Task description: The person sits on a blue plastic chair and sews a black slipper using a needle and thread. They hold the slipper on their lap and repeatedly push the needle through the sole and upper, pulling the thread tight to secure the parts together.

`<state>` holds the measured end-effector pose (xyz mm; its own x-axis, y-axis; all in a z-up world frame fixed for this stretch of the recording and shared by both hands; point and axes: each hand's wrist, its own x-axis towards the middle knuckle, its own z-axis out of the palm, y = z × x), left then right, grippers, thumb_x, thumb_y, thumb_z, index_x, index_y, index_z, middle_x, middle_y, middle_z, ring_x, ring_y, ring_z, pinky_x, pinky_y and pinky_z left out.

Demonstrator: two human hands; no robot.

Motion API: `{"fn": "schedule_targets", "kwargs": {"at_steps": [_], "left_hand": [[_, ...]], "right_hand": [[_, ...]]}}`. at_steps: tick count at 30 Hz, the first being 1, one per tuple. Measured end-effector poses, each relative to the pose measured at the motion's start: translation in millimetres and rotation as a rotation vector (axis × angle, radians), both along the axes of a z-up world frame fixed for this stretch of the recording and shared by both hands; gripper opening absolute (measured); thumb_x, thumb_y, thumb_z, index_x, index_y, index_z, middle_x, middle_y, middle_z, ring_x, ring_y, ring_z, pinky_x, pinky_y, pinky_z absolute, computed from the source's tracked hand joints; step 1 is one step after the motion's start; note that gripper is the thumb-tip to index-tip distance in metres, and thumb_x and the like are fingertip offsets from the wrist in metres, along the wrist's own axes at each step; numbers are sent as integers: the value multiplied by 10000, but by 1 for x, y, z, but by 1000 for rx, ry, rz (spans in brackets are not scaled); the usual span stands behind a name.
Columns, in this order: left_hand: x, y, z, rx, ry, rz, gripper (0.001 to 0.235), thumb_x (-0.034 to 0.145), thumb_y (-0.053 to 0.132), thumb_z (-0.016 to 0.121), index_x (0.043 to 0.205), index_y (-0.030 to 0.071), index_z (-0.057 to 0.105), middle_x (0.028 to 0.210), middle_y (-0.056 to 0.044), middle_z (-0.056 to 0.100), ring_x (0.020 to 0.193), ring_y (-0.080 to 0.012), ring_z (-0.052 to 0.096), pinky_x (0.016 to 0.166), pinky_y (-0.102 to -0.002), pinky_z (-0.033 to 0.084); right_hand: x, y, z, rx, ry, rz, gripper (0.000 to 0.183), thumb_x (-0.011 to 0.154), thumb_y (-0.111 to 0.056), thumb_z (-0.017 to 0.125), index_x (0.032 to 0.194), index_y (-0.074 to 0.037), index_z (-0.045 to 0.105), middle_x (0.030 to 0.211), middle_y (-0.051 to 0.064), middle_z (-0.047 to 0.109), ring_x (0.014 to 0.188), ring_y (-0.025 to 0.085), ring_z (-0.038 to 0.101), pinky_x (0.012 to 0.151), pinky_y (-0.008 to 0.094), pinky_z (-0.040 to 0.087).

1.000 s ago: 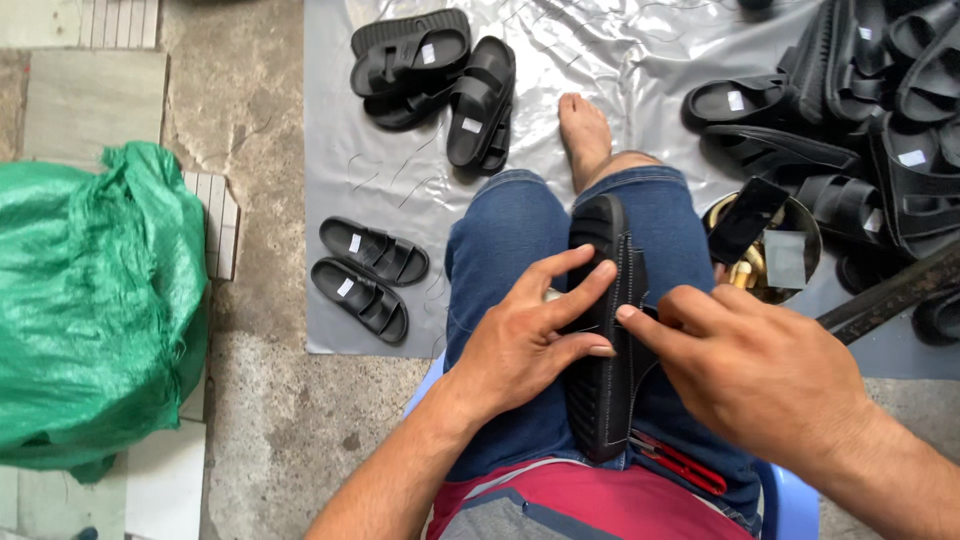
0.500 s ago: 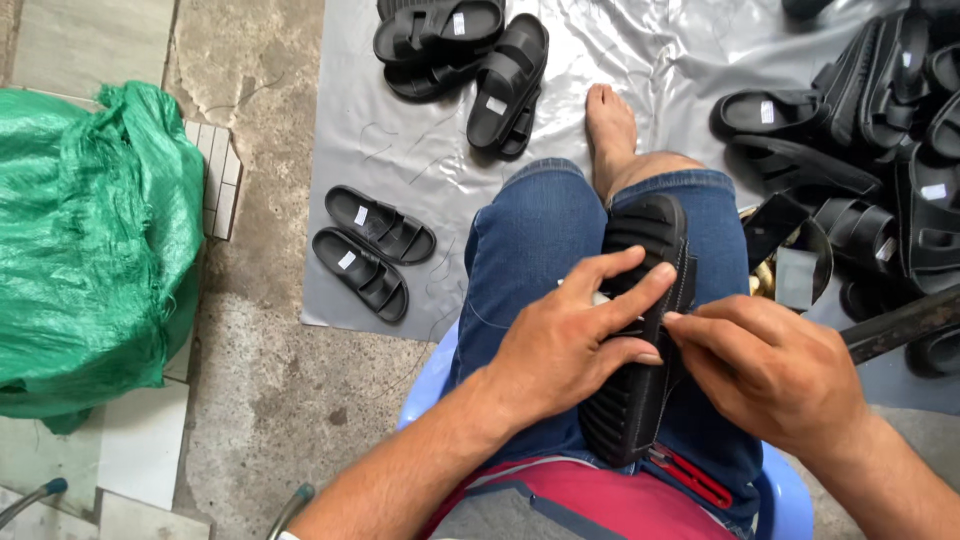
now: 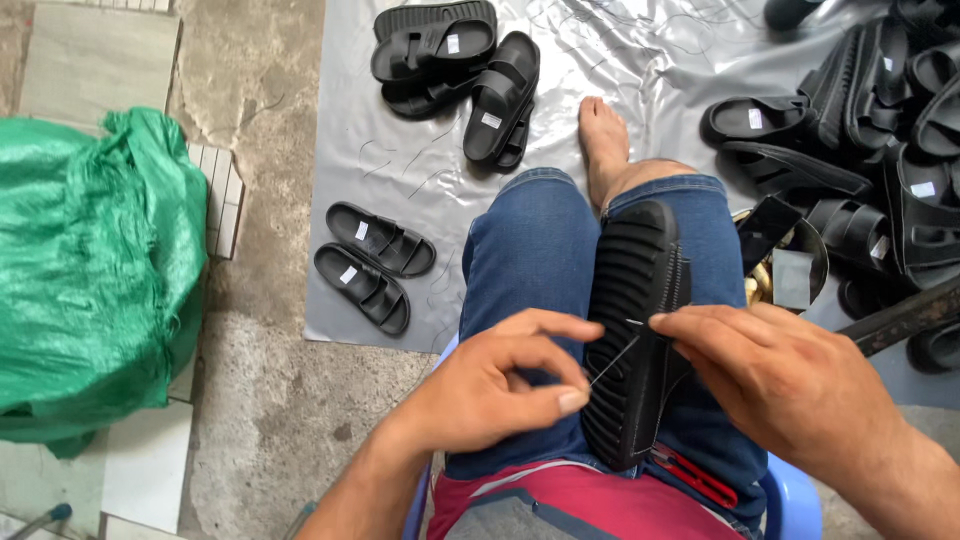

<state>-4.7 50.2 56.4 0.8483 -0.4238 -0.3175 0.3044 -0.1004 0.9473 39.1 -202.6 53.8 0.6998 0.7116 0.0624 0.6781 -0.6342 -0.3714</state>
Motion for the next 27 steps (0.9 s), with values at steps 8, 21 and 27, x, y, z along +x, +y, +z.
{"fn": "schedule_targets", "kwargs": {"at_steps": [8, 21, 27], "left_hand": [[11, -37, -29, 225, -125, 167, 136, 835, 187, 586, 969, 169, 569, 892, -10, 624, 685, -143, 638, 637, -251, 486], [32, -42, -3, 695, -291, -333, 584, 898, 148, 375, 1394, 427, 243, 868, -92, 445, 708, -377, 600, 562, -519, 490], [28, -32, -5, 697, -331, -231, 487, 916, 298, 467, 1366, 397, 311, 937, -56, 500, 790, -292, 629, 605, -457, 521]], "right_hand": [[-2, -2, -9, 63, 82, -79, 345, 797, -241, 599, 1137, -179, 589, 944, -42, 688, 798, 133, 664, 698, 299, 510], [-1, -22, -22, 12, 137, 49, 462, 790, -213, 559, 1247, -191, 496, 1162, -70, 626, 718, 183, 619, 678, 330, 501], [5, -74, -22, -301, 413, -371, 561, 794, -212, 514, 1255, -530, 489, 675, -83, 658, 626, 108, 646, 620, 247, 499]]}}
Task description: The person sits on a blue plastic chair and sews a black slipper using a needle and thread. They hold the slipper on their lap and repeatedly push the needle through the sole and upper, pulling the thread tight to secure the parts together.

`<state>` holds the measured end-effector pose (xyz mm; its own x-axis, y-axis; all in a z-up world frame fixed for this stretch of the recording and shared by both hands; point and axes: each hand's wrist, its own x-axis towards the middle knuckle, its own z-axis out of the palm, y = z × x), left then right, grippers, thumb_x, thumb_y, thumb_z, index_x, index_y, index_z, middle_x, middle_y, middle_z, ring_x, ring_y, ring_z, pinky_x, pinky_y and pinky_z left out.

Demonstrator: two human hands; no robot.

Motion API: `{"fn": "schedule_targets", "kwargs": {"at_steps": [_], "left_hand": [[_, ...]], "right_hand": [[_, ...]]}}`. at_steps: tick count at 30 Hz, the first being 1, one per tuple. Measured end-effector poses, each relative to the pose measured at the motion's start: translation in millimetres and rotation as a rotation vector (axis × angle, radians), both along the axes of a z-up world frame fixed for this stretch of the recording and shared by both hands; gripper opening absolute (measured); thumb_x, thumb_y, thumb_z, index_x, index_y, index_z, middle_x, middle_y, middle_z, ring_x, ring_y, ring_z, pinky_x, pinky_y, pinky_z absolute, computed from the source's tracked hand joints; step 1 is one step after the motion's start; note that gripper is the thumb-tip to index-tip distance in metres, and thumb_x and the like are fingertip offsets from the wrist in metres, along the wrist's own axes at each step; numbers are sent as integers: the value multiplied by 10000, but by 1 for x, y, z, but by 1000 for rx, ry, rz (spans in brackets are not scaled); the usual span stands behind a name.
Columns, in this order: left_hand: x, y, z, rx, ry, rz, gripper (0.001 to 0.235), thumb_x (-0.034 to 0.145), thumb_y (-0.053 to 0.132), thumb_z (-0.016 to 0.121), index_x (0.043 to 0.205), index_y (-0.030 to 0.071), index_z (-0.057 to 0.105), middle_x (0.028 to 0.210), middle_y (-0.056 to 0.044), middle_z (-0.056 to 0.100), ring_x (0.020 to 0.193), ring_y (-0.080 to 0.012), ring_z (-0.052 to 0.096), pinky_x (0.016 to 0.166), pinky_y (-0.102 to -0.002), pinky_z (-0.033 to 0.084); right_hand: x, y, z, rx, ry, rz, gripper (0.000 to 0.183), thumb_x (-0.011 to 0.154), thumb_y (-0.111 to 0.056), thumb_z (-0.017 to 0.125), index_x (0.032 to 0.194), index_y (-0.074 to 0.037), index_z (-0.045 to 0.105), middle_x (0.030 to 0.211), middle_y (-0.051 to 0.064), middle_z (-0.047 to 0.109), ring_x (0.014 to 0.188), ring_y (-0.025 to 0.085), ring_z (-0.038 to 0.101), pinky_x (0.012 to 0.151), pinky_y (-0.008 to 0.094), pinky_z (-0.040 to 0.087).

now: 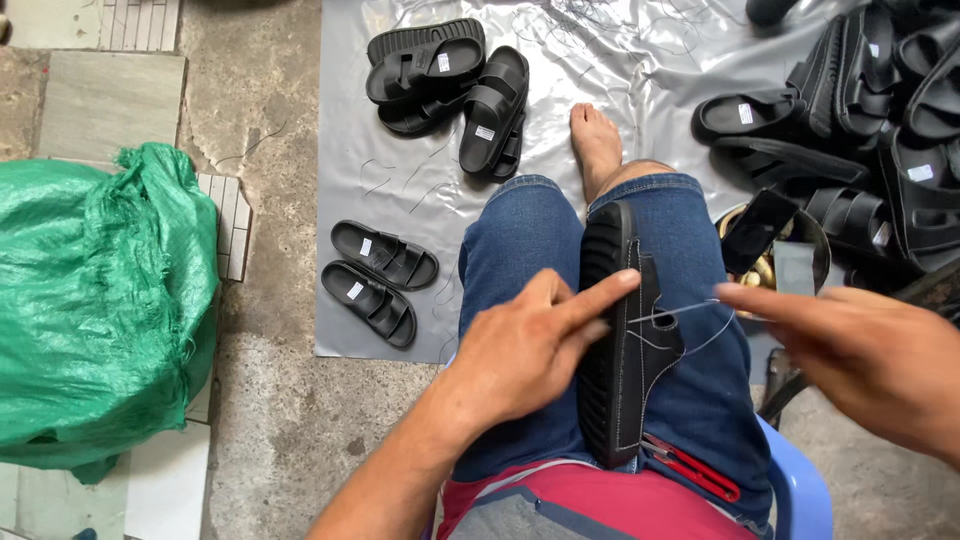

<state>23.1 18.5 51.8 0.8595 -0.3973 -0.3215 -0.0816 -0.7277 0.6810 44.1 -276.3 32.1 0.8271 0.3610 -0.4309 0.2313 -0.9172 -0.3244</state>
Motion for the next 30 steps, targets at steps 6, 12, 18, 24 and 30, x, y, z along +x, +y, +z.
{"fn": "schedule_targets", "kwargs": {"at_steps": [6, 12, 18, 24, 30], "left_hand": [[-3, -14, 4, -92, -149, 76, 579, 764, 459, 614, 1289, 291, 436, 1192, -82, 442, 981, -275, 604, 588, -481, 544], [-13, -30, -11, -194, -231, 167, 478, 792, 400, 630, 1218, 254, 472, 1077, -63, 448, 895, -249, 598, 506, -461, 547], [-13, -26, 0, -260, -113, 167, 347, 820, 224, 568, 1154, 249, 474, 1081, -48, 452, 509, -153, 546, 540, -366, 537], [-21, -21, -16, -382, -247, 160, 129, 842, 186, 639, 950, 249, 606, 1034, -21, 487, 799, -135, 577, 620, -298, 517], [-36, -17, -34, -337, -343, 145, 145, 813, 175, 666, 939, 232, 624, 1188, -76, 478, 632, -152, 530, 551, -334, 522]], "right_hand": [[-1, 17, 20, 305, -47, 147, 536, 791, -250, 542, 1314, -341, 473, 681, -58, 689, 534, 126, 646, 576, 271, 493], [1, 44, 22, 88, 311, -319, 609, 651, -393, 746, 1235, -460, 585, 502, 10, 483, 476, 141, 474, 532, 264, 398], [-23, 73, 17, 633, 71, -229, 169, 786, -297, 608, 777, -163, 711, 628, -77, 672, 539, 49, 538, 548, 212, 456], [-25, 75, 22, 518, -402, 6, 251, 860, -201, 557, 633, -101, 515, 528, -3, 448, 484, 172, 445, 470, 318, 358], [-42, 81, 3, 171, -650, 155, 157, 849, -305, 604, 936, -190, 664, 818, -66, 601, 665, 131, 609, 473, 265, 453]]}}
